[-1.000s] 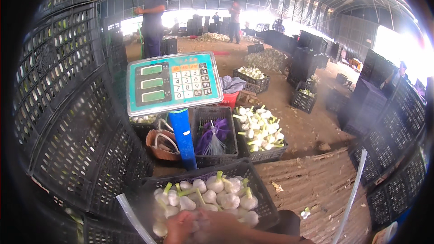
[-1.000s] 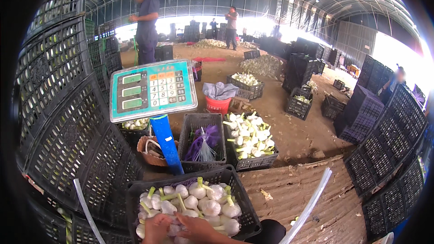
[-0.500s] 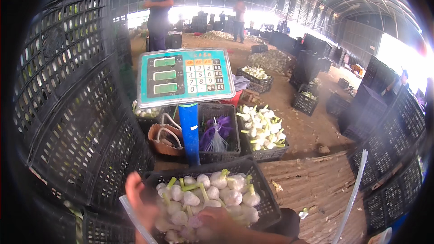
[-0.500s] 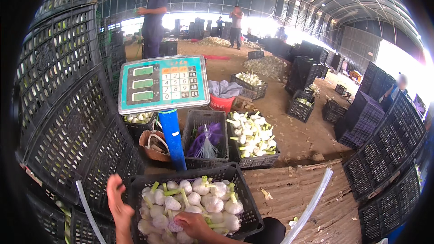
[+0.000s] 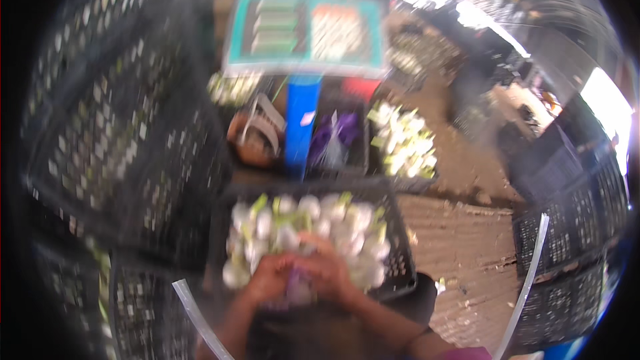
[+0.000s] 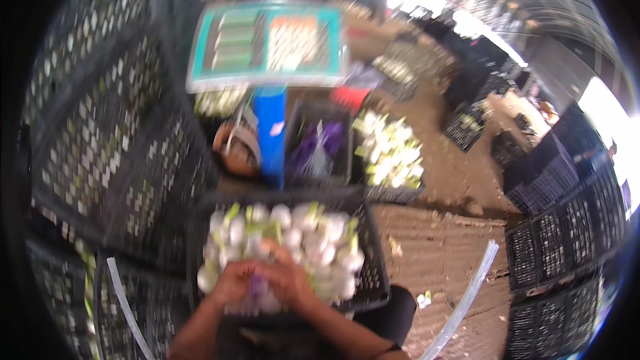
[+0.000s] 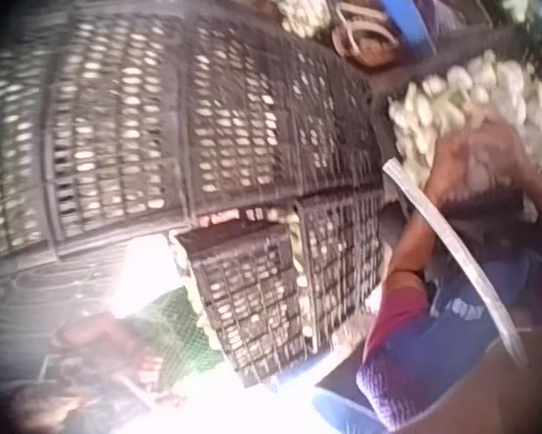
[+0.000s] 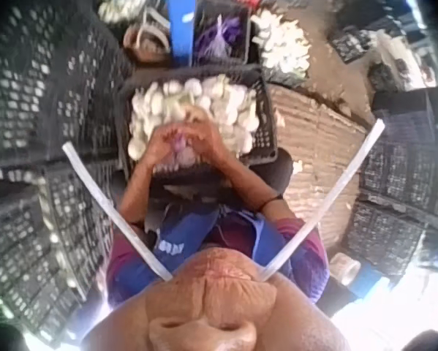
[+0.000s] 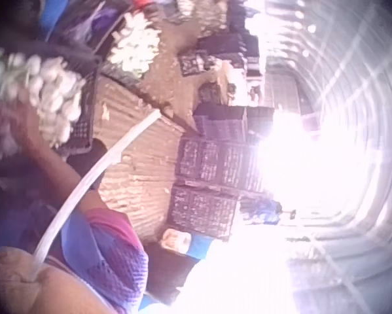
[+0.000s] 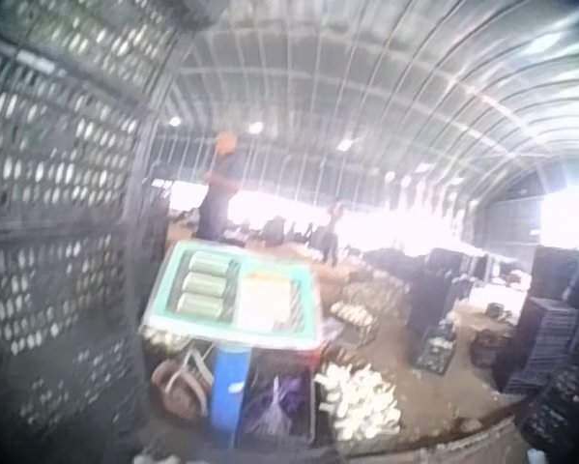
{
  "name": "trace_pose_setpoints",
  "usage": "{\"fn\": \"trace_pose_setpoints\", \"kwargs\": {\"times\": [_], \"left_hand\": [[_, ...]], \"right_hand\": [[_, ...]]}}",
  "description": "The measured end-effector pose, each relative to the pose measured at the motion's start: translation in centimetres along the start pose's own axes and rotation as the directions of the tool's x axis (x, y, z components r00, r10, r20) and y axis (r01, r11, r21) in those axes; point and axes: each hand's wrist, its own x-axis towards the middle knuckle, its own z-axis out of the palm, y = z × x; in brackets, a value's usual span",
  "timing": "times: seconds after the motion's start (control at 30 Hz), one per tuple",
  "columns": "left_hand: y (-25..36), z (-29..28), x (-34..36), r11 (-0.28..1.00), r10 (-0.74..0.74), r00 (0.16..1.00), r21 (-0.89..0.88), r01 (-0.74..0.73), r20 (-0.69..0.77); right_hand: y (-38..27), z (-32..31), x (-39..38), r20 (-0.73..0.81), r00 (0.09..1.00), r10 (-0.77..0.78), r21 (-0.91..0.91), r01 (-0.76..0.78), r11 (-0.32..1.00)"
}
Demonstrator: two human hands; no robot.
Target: Washing garlic bulbs in a basin and packaging them into purple mesh bags.
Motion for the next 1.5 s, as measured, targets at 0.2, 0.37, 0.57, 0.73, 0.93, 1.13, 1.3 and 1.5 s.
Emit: {"fn": "trace_pose_setpoints", "kwargs": {"times": [0.2,0.37,0.57,0.73,0.93,1.13,1.3,1.5], "left_hand": [[3.5,0.6,-2.5,0.814,0.124,0.991,0.577,-0.067,-0.059],[5.7,-0.7,-5.7,0.878,0.285,0.924,0.455,-0.145,-0.255],[5.3,-5.3,-7.9,0.745,0.142,0.926,0.653,0.132,-0.350],[3.2,-0.5,-4.3,0.624,0.066,0.998,0.781,-0.026,-0.020],[1.3,2.8,0.3,0.558,0.380,0.905,0.827,-0.059,-0.192],[2.6,3.2,0.0,0.366,0.347,0.913,0.927,0.078,-0.214],[2.2,2.8,1.3,0.617,0.414,0.892,0.777,-0.127,-0.184],[0.4,2.6,3.4,0.800,0.476,0.871,0.471,-0.373,-0.118]], "right_hand": [[-1.0,-1.7,2.1,0.249,0.951,0.184,0.088,-0.211,0.973],[-0.7,-0.5,1.4,0.187,0.932,0.312,0.137,-0.339,0.931],[-1.2,-1.1,1.4,0.184,0.927,0.327,0.119,-0.351,0.929],[-2.4,-1.2,2.5,0.241,0.913,0.328,0.111,-0.362,0.926],[-3.6,-2.0,3.5,0.327,0.932,0.156,-0.135,-0.117,0.984],[-5.0,-3.0,4.9,0.452,0.892,-0.031,-0.311,0.190,0.931],[-5.7,-3.4,6.1,0.549,0.834,-0.051,-0.362,0.292,0.885],[-6.4,-2.1,6.5,0.635,0.769,-0.079,-0.419,0.428,0.801]]}}
